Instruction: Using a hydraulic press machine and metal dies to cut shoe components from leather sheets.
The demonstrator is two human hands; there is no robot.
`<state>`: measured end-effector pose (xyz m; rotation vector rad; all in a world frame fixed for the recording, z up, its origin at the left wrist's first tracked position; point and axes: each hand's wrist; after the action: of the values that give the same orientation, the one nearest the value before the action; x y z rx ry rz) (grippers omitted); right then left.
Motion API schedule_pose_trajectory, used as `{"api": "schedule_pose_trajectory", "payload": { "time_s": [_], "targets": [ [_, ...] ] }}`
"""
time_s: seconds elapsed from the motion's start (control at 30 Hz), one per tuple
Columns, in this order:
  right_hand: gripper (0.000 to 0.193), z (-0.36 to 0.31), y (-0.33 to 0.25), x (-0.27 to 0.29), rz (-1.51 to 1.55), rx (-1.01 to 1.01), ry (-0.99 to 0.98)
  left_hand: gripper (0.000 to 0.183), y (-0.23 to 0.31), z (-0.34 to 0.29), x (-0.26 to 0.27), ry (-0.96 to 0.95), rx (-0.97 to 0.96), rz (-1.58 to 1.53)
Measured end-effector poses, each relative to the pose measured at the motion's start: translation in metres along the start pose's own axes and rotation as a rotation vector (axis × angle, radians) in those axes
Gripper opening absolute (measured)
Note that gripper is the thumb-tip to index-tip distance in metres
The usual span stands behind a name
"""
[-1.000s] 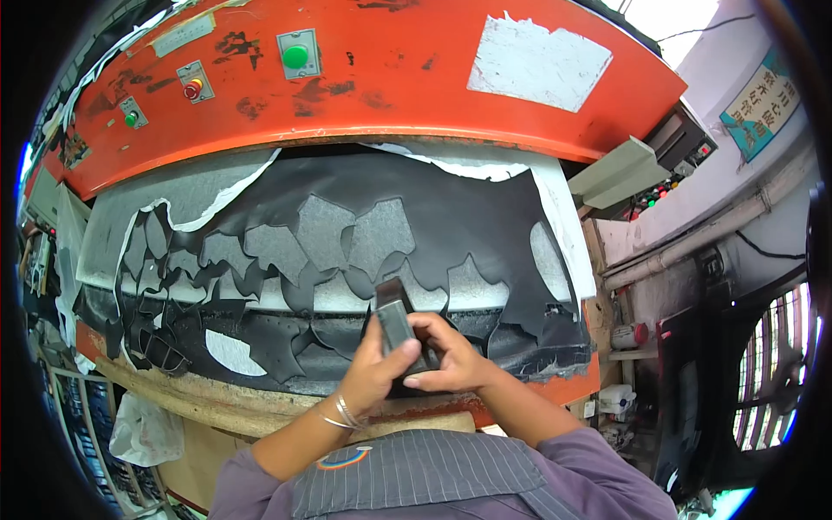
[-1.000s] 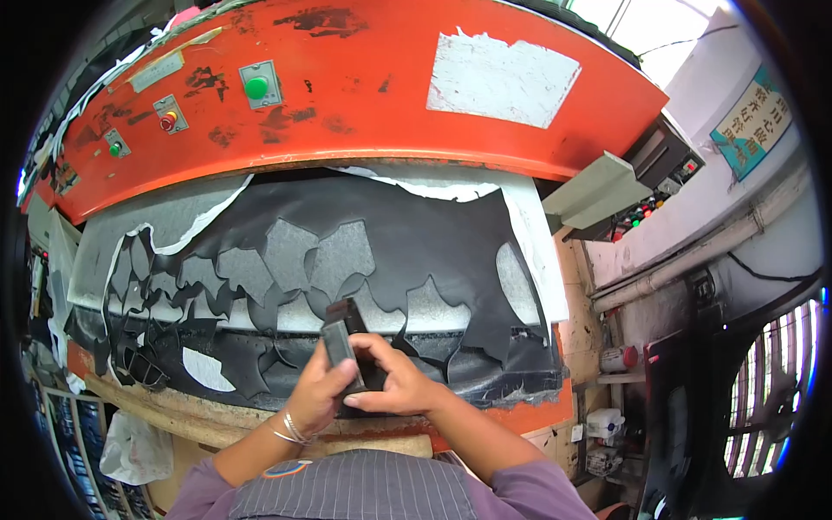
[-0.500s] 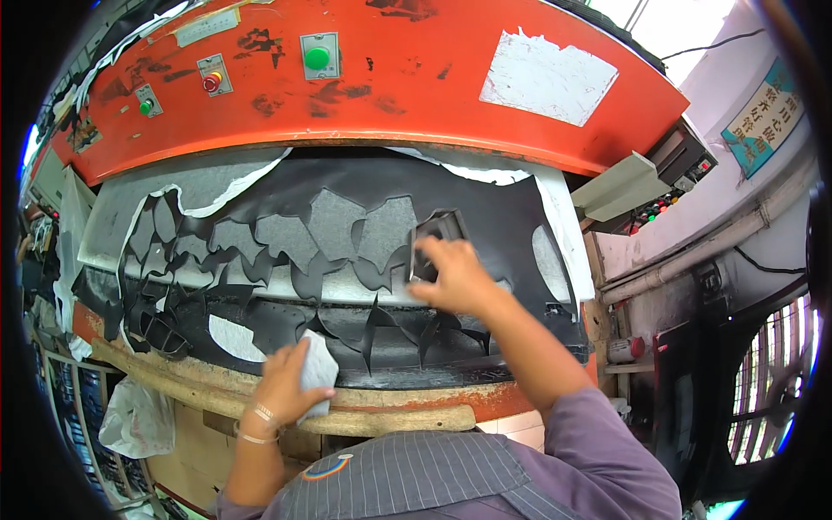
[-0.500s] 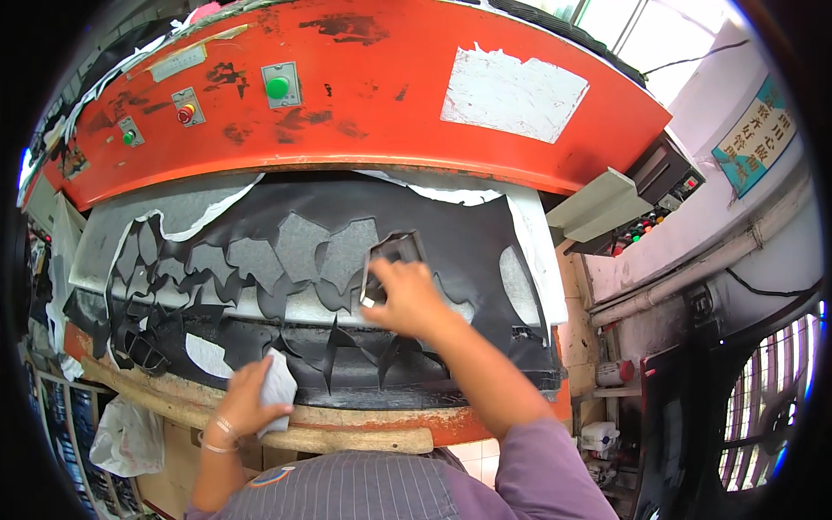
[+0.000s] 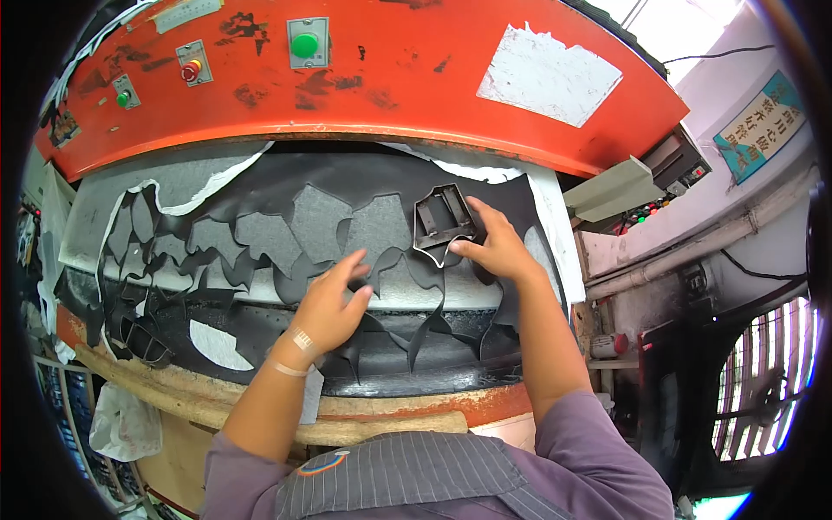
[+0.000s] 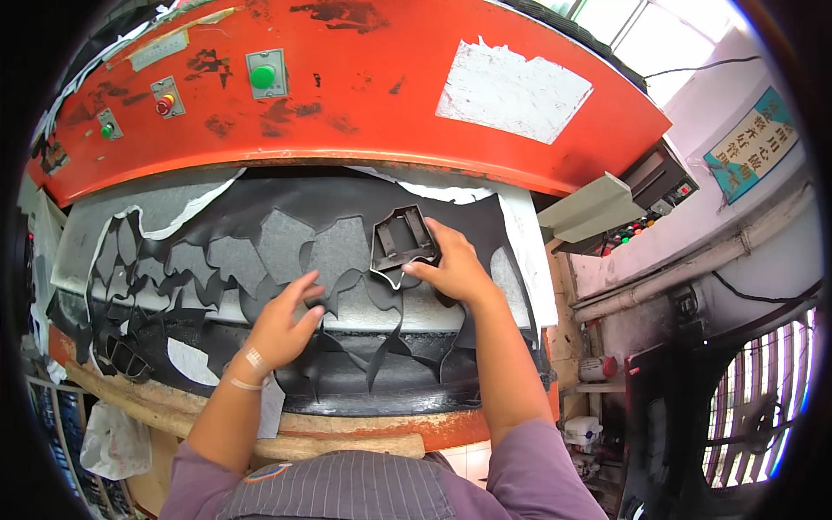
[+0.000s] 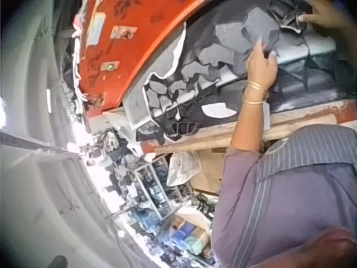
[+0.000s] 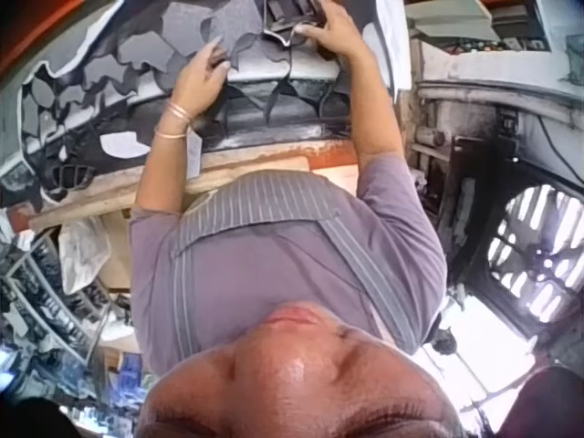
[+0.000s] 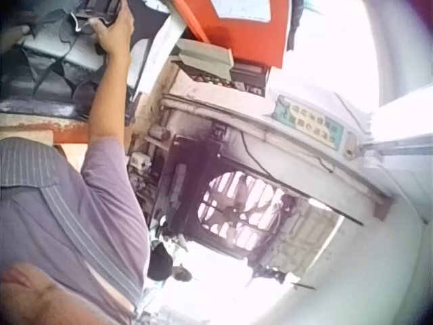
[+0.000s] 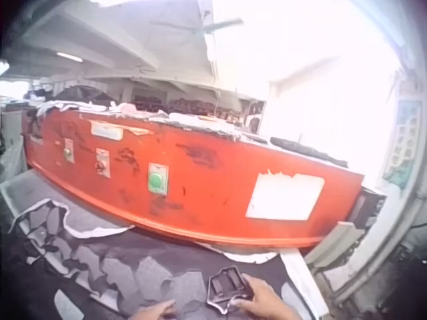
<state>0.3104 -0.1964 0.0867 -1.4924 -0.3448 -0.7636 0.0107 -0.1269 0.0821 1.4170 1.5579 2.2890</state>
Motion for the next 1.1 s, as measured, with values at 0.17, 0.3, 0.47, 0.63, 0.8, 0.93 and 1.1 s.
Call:
{"api": "schedule_pose_trajectory", "payload": {
  "time_s": [0.17, 0.3, 0.47, 0.63, 0.8, 0.93, 1.1],
  "targets": [
    [0.09, -0.009, 0.038, -0.002, 0.041, -0.152, -0.099, 0.065, -0.018, 0.064, -0.067, 0.046, -0.077, 0.164],
    [0.076, -0.015, 0.054, -0.014, -0.055, 0.019, 0.046, 0.07, -0.021, 0.085, -0.087, 0.031, -0.129, 0.272],
    [0.065, -0.008, 0.07, -0.011, -0.062, 0.117, 0.086, 0.07, -0.025, 0.087, -0.084, 0.014, -0.206, 0.228],
    [0.063, -0.006, 0.068, -0.018, -0.057, 0.093, 0.111, 0.071, -0.023, 0.088, -0.08, 0.077, -0.14, 0.188],
    [0.062, -0.01, 0.071, -0.021, -0.066, 0.074, 0.162, 0.071, -0.025, 0.095, -0.081, 0.081, -0.167, 0.173],
    [0.064, -0.006, 0.078, -0.012, -0.048, 0.089, 0.147, 0.072, -0.024, 0.1, -0.085, 0.052, -0.179, 0.257],
    [0.073, 0.004, 0.085, 0.006, 0.283, 0.097, 0.0, 0.072, -0.029, 0.105, -0.083, 0.031, -0.084, 0.108]
  ]
}}
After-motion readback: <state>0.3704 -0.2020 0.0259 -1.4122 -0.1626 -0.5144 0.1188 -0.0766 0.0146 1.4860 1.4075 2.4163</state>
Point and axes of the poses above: each hand's wrist, its own z-axis towards the middle knuckle, its own x-axis out of the back of the hand, y = z × x, and after that the axes turned 15 degrees about z, right-handed
